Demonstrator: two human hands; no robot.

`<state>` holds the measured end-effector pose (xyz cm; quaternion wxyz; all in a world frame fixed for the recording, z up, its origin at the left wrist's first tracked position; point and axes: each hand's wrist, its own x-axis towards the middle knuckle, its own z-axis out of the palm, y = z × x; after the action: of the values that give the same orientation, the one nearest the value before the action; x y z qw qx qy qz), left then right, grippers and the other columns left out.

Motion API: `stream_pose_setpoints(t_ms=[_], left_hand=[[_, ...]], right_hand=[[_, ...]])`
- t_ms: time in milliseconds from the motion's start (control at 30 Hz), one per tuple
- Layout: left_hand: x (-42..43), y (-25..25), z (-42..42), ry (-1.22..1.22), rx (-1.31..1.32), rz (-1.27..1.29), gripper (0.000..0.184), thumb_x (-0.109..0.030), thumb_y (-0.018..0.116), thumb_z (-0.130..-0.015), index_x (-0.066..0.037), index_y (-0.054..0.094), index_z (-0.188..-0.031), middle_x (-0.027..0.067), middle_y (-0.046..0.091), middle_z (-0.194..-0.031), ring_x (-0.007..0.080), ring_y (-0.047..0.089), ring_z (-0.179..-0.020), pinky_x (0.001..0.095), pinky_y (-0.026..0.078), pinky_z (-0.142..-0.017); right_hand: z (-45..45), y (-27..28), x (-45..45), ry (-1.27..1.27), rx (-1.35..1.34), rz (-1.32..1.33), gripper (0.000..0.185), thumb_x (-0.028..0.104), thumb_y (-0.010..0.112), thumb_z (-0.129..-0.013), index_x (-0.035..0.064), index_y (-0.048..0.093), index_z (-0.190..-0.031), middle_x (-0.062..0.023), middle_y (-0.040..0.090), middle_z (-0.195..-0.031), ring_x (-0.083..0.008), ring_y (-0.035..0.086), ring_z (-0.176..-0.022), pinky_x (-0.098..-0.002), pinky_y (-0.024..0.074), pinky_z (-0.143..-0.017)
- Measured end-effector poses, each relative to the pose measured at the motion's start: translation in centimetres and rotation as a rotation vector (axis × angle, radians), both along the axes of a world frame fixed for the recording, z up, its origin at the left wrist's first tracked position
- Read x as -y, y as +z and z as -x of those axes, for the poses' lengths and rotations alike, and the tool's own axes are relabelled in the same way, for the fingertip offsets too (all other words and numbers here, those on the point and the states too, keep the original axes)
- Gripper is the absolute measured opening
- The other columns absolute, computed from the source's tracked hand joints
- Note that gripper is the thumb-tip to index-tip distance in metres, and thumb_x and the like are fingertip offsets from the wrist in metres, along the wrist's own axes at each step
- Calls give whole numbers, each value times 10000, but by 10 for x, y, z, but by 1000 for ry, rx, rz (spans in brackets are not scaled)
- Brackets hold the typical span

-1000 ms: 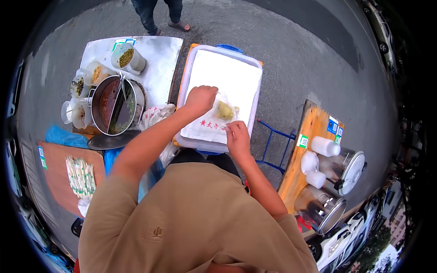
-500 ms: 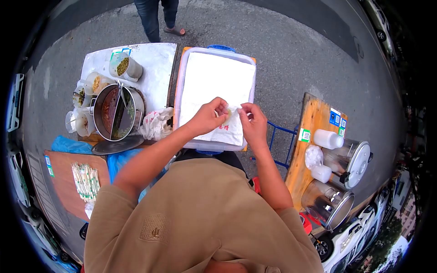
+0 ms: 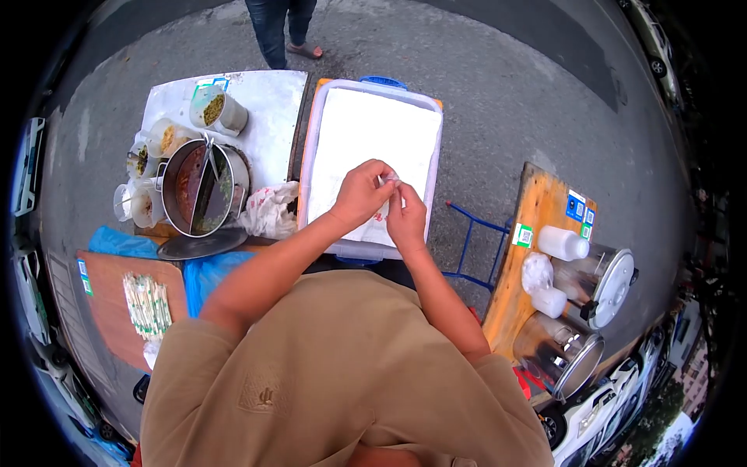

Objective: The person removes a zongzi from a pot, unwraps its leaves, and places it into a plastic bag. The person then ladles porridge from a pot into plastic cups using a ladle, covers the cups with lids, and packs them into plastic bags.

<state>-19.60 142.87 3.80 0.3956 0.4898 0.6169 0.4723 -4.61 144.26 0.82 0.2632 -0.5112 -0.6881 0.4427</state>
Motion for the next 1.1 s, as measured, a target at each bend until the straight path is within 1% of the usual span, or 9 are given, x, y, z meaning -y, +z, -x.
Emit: stream_pose_setpoints(t_ms=[133,267,300,400,567,667,767,900,1100], left_hand=[[4,13,20,-173,-35,83,128,-73,681,-905,-21,666,-1020,53,649,-857,112,556,-663,283,468,-614],[0,27,32,-548,-208,-98,220,-39,626,-897,-51,650,-1116,106,673,-912,250,631,-790,381,514,-742],[-4,18,35,-593,-295,-173,248,-31,599,-896,-62,648,-1137,132,681,-954,332,636,-923,437,505,-844],[-21,19,43,-583,-328,-14,251,-30,607,-891,-52,646,-1138,135,680,-965,330,639,-962,431,503,-863],[-37,-21,52,-505,97,241,203,-144,658,-958,-54,651,-1141,29,637,-919,108,592,-899,291,504,-802],[-30,-54,43,-380,504,270,216,-193,672,-971,-66,648,-1144,18,646,-956,108,598,-888,300,515,-774],[-26,-52,41,-353,547,486,285,-350,600,-1016,-99,650,-1140,-15,623,-931,95,573,-883,275,478,-691],[-21,-72,41,-373,450,597,277,-369,537,-1028,-137,656,-1121,-41,575,-857,79,507,-774,256,404,-613],[-8,-62,53,-280,639,659,219,-201,589,-991,-141,644,-1194,-52,555,-875,59,493,-754,245,417,-614]], right_hand=[[6,-18,-15,-351,-511,270,185,126,532,-1041,-6,652,-1087,-164,711,-1033,-223,694,-922,-326,527,-838],[1,-10,-26,94,-92,47,214,151,552,-994,7,689,-1076,-145,735,-921,-195,698,-854,-340,543,-798],[-4,-17,-30,275,-53,-12,228,173,561,-966,7,704,-1030,-112,720,-851,-177,681,-795,-337,540,-759],[-2,11,-41,442,208,491,226,177,563,-986,5,707,-1001,-71,722,-904,-120,600,-782,-290,507,-783],[-2,3,-50,474,-32,720,286,226,640,-983,21,741,-1155,-57,738,-1011,-108,611,-895,-296,500,-869],[5,31,-41,473,210,466,203,141,672,-934,16,746,-1075,-90,730,-1040,-173,652,-958,-321,516,-862],[4,25,-32,618,400,-457,209,31,662,-832,26,701,-1037,-115,686,-979,-277,657,-938,-386,530,-812],[6,2,-27,452,403,-727,377,34,641,-757,30,604,-1132,-101,617,-899,-297,612,-838,-440,492,-690],[14,-2,-15,353,385,-709,305,92,671,-771,89,626,-1073,-72,638,-900,-269,624,-847,-421,481,-688]])
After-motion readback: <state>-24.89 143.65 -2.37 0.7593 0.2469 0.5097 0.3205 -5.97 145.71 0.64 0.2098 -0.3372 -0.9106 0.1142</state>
